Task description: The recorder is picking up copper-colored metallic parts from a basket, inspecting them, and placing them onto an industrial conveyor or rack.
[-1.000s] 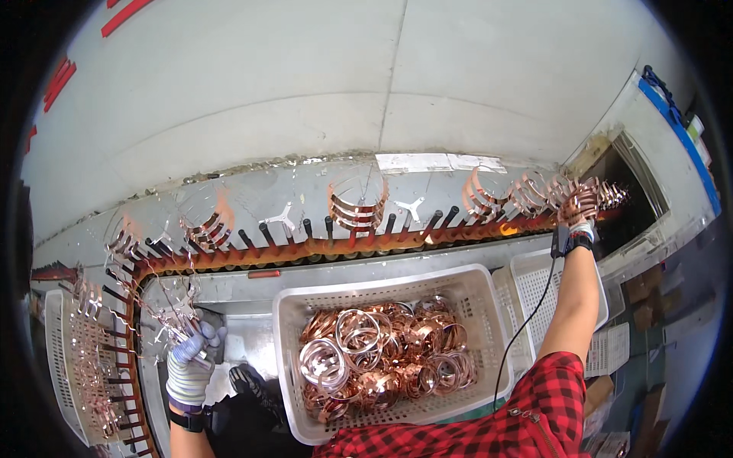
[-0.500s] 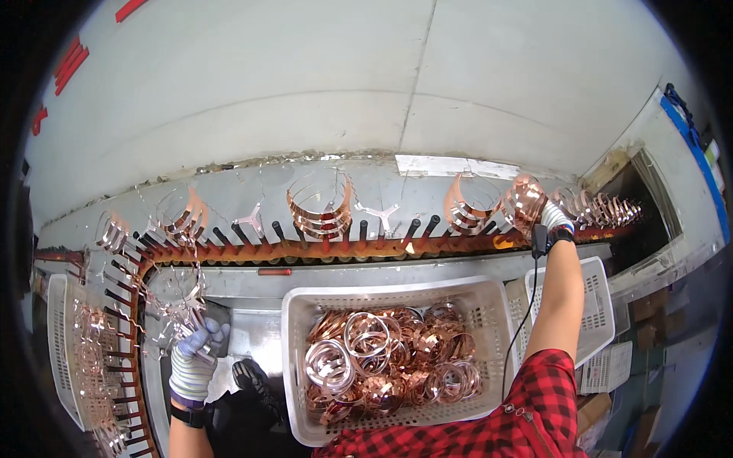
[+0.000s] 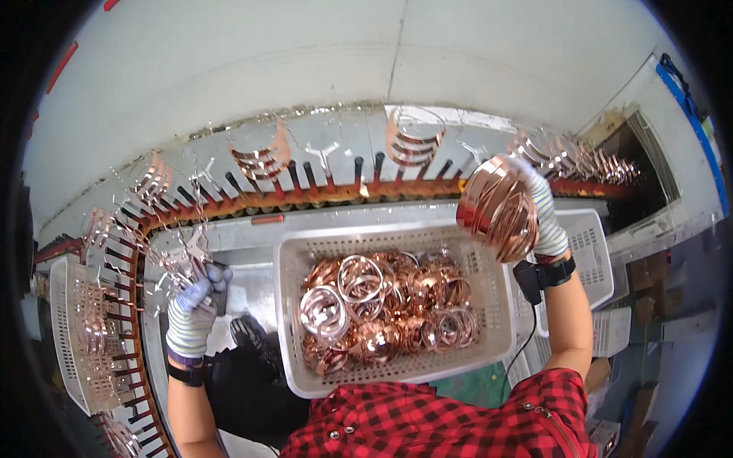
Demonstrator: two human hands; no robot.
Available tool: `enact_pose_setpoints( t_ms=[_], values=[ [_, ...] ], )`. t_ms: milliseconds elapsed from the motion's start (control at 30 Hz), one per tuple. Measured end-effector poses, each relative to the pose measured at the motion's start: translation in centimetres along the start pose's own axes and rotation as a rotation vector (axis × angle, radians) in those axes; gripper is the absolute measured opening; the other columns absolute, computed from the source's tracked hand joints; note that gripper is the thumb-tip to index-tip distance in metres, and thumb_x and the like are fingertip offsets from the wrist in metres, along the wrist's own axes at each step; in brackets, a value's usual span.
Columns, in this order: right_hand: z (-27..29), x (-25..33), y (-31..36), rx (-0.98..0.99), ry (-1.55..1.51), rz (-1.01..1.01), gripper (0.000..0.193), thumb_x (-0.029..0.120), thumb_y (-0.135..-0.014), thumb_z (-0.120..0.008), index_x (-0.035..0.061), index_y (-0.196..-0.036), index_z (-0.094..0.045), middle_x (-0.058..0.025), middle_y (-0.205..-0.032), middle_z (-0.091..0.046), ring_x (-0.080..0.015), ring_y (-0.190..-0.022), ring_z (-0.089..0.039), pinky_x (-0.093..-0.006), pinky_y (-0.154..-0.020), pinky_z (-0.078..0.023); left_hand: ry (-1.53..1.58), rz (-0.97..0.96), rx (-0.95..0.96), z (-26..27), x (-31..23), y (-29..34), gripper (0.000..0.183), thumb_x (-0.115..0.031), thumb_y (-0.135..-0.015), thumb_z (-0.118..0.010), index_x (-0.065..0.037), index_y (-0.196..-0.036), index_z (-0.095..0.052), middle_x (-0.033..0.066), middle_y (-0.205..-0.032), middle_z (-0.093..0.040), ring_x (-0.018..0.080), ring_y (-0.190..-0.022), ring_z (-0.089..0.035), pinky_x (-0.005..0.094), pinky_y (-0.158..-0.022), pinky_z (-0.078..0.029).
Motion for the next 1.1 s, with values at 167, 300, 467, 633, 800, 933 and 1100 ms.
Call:
enact_pose_setpoints(
  t_ms=[167,300,467,633,800,933,1100],
  values=[
    [6.5,-7.2,2.3,-0.079,1.253,-0.152,0.050,0.022,-0.087,-0.071,0.0005,-0.129,-0.054,-0.0163,-0.119,-0.063,-0.0276,-0.112,-0.061,-0.0366,-0.099,-0.049,-0.036,0.107,-0.002,-1.9,0.5,1.0,0.027,-0.014,-0.082,-0.072,-0.003,-0.105,-0.063,0.0061,-0.095,-0.064,0.0190,-0.090,-0.062,0.0436,-0.107,-0.043],
    [13.0,-6.4,3.3,-0.167,1.871,-0.101,0.092,0.032,-0.073,-0.084,-0.0026,-0.145,-0.038,-0.0265,-0.140,-0.048,-0.0404,-0.132,-0.046,-0.0421,-0.111,-0.039,-0.113,0.169,-0.061,-3.0,1.0,1.6,0.033,-0.012,-0.082,-0.069,-0.001,-0.112,-0.060,0.0076,-0.099,-0.064,0.0211,-0.091,-0.062,0.0434,-0.106,-0.043],
    [20.5,-5.0,3.1,-0.435,1.652,0.029,0.084,0.028,-0.079,-0.079,-0.0023,-0.146,-0.038,-0.0252,-0.141,-0.050,-0.0385,-0.131,-0.048,-0.0409,-0.110,-0.039,-0.127,0.133,-0.029,-7.9,1.9,2.3,0.031,-0.017,-0.089,-0.065,-0.001,-0.116,-0.060,0.0076,-0.100,-0.064,0.0213,-0.097,-0.063,0.0386,-0.100,-0.046],
    [25.8,-7.7,1.8,-0.690,1.483,0.077,0.056,0.026,-0.086,-0.068,-0.0003,-0.133,-0.052,-0.0281,-0.118,-0.064,-0.0440,-0.112,-0.061,-0.0475,-0.093,-0.049,-0.643,0.157,-0.003,-12.6,1.0,2.4,0.023,-0.022,-0.089,-0.068,-0.005,-0.104,-0.070,0.0013,-0.091,-0.068,0.0113,-0.082,-0.063,0.0293,-0.075,-0.050],
    [29.4,-8.2,0.9,-0.791,1.615,-0.038,0.052,0.025,-0.087,-0.067,0.0023,-0.131,-0.052,-0.0281,-0.111,-0.067,-0.0450,-0.104,-0.063,-0.0504,-0.088,-0.051,-0.672,0.125,0.045,-16.3,2.3,0.2,0.021,-0.014,-0.089,-0.067,-0.002,-0.105,-0.072,0.0051,-0.098,-0.071,0.0138,-0.093,-0.065,0.0297,-0.085,-0.050],
    [31.7,-7.7,0.9,-0.839,1.644,-0.039,0.053,0.025,-0.087,-0.068,0.0039,-0.133,-0.052,-0.0270,-0.111,-0.067,-0.0438,-0.103,-0.064,-0.0500,-0.087,-0.052,-0.842,-0.202,0.100,-19.8,2.2,-0.3,0.018,-0.017,-0.089,-0.069,-0.005,-0.103,-0.068,0.0020,-0.084,-0.065,0.0122,-0.081,-0.060,0.0289,-0.077,-0.048],
    [34.3,-6.5,1.4,-0.829,1.634,-0.059,0.054,0.024,-0.087,-0.066,0.0015,-0.135,-0.052,-0.0276,-0.114,-0.066,-0.0423,-0.105,-0.064,-0.0489,-0.090,-0.051,-0.645,-0.083,-0.041,-22.1,4.7,-0.1,0.016,-0.016,-0.087,-0.072,-0.013,-0.100,-0.063,-0.0044,-0.078,-0.055,0.0060,-0.069,-0.049,0.0252,-0.063,-0.041]
  ],
)
Point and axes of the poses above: each hand's wrist, its own y-axis away from the middle knuckle, its own z-axis out of the back of the hand, x = y × z, the point moved 5 cm from there along -y, towards the middle knuckle
